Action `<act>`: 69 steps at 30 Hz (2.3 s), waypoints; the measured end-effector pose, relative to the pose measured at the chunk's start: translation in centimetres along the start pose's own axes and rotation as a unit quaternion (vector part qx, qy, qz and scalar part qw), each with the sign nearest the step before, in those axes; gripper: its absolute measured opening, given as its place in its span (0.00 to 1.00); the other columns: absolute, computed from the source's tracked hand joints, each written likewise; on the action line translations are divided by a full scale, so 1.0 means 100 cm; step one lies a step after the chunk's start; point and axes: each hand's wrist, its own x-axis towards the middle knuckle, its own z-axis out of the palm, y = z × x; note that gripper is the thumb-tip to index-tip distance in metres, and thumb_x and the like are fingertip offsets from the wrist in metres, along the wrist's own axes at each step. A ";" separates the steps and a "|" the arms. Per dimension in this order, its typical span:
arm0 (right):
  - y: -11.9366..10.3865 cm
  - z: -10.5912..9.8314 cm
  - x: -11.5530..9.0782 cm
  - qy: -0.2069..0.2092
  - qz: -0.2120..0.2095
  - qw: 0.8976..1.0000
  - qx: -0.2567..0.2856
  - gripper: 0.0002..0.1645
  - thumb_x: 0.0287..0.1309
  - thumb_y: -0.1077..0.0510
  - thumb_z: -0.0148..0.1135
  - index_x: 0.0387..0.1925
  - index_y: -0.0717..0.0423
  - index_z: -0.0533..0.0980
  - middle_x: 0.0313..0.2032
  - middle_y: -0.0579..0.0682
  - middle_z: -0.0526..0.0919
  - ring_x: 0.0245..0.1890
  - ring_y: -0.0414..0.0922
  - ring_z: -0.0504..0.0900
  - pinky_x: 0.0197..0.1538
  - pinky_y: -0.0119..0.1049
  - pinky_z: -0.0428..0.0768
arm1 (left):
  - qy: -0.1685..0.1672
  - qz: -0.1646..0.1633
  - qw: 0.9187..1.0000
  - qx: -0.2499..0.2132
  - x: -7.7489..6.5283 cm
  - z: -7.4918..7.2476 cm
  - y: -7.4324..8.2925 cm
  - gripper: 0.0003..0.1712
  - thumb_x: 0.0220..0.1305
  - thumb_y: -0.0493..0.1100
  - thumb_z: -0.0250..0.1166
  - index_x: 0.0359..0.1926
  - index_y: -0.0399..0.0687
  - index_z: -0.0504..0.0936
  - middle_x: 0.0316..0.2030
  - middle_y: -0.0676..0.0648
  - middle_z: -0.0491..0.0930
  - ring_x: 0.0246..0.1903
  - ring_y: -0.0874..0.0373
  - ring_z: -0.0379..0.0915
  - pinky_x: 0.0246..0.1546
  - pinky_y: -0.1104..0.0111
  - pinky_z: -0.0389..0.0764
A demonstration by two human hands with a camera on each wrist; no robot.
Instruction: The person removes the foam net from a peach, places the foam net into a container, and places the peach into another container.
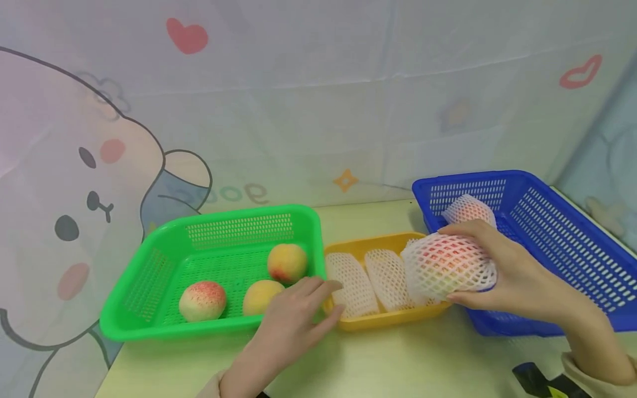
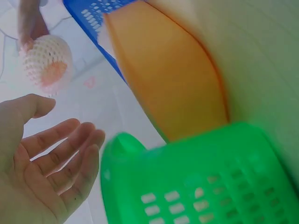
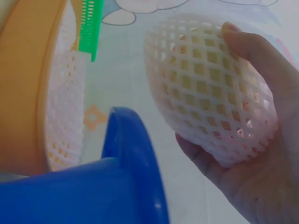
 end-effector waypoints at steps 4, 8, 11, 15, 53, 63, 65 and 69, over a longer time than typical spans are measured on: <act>0.000 0.004 0.002 0.003 0.002 1.000 0.022 0.56 0.28 0.54 0.84 0.64 0.41 0.65 0.55 0.33 0.73 0.48 0.29 0.73 0.48 0.19 0.72 | -0.005 0.005 0.999 -0.045 0.007 0.001 0.008 0.16 0.59 0.49 0.66 0.47 0.52 0.81 0.35 0.57 0.81 0.32 0.67 0.75 0.31 0.77 0.76; 0.000 0.009 0.002 0.003 0.013 0.999 0.050 0.57 0.30 0.57 0.83 0.65 0.42 0.64 0.56 0.33 0.72 0.48 0.30 0.73 0.46 0.23 0.75 | 0.005 0.014 0.998 -0.067 0.012 0.005 0.013 0.15 0.59 0.48 0.66 0.48 0.52 0.81 0.34 0.58 0.80 0.29 0.68 0.72 0.29 0.79 0.73; -0.001 0.014 0.003 0.000 0.018 0.996 0.082 0.57 0.30 0.60 0.82 0.65 0.44 0.63 0.57 0.33 0.71 0.47 0.31 0.74 0.46 0.24 0.76 | 0.016 0.016 0.994 -0.105 0.015 0.007 0.015 0.14 0.60 0.45 0.65 0.47 0.50 0.81 0.35 0.56 0.79 0.31 0.66 0.74 0.33 0.81 0.75; -0.004 0.020 0.005 -0.006 0.011 0.993 0.121 0.56 0.31 0.62 0.82 0.66 0.46 0.63 0.57 0.35 0.72 0.47 0.33 0.75 0.46 0.25 0.76 | 0.027 0.010 0.983 -0.181 0.016 0.010 0.016 0.13 0.60 0.39 0.65 0.47 0.48 0.80 0.36 0.52 0.78 0.36 0.63 0.77 0.39 0.79 0.78; -0.025 0.059 0.010 -0.014 -0.043 0.981 0.187 0.61 0.23 0.58 0.84 0.66 0.49 0.64 0.58 0.45 0.74 0.52 0.36 0.74 0.52 0.30 0.76 | -0.007 -0.066 0.892 -0.447 0.015 0.016 0.024 0.43 0.41 0.24 0.72 0.61 0.43 0.67 0.54 0.39 0.74 0.51 0.48 0.79 0.51 0.69 0.81; -0.023 0.062 0.010 -0.005 -0.053 0.985 0.166 0.58 0.25 0.55 0.82 0.66 0.47 0.66 0.58 0.43 0.77 0.51 0.35 0.75 0.50 0.31 0.78 | -0.032 -0.084 0.894 -0.439 0.015 0.013 0.023 0.44 0.43 0.28 0.73 0.63 0.45 0.66 0.55 0.41 0.74 0.51 0.51 0.76 0.50 0.70 0.81; -0.024 0.062 0.010 0.002 -0.058 0.985 0.161 0.57 0.26 0.55 0.81 0.65 0.48 0.68 0.57 0.44 0.77 0.51 0.35 0.76 0.51 0.31 0.78 | -0.038 -0.088 0.895 -0.436 0.015 0.012 0.023 0.44 0.43 0.30 0.74 0.63 0.45 0.66 0.55 0.42 0.73 0.51 0.51 0.76 0.51 0.70 0.81; -0.025 0.062 0.010 0.010 -0.055 0.984 0.167 0.53 0.28 0.57 0.80 0.64 0.48 0.69 0.56 0.42 0.78 0.51 0.34 0.76 0.50 0.29 0.78 | -0.047 -0.094 0.894 -0.436 0.015 0.011 0.023 0.45 0.43 0.32 0.76 0.63 0.48 0.65 0.57 0.43 0.72 0.53 0.51 0.76 0.52 0.68 0.81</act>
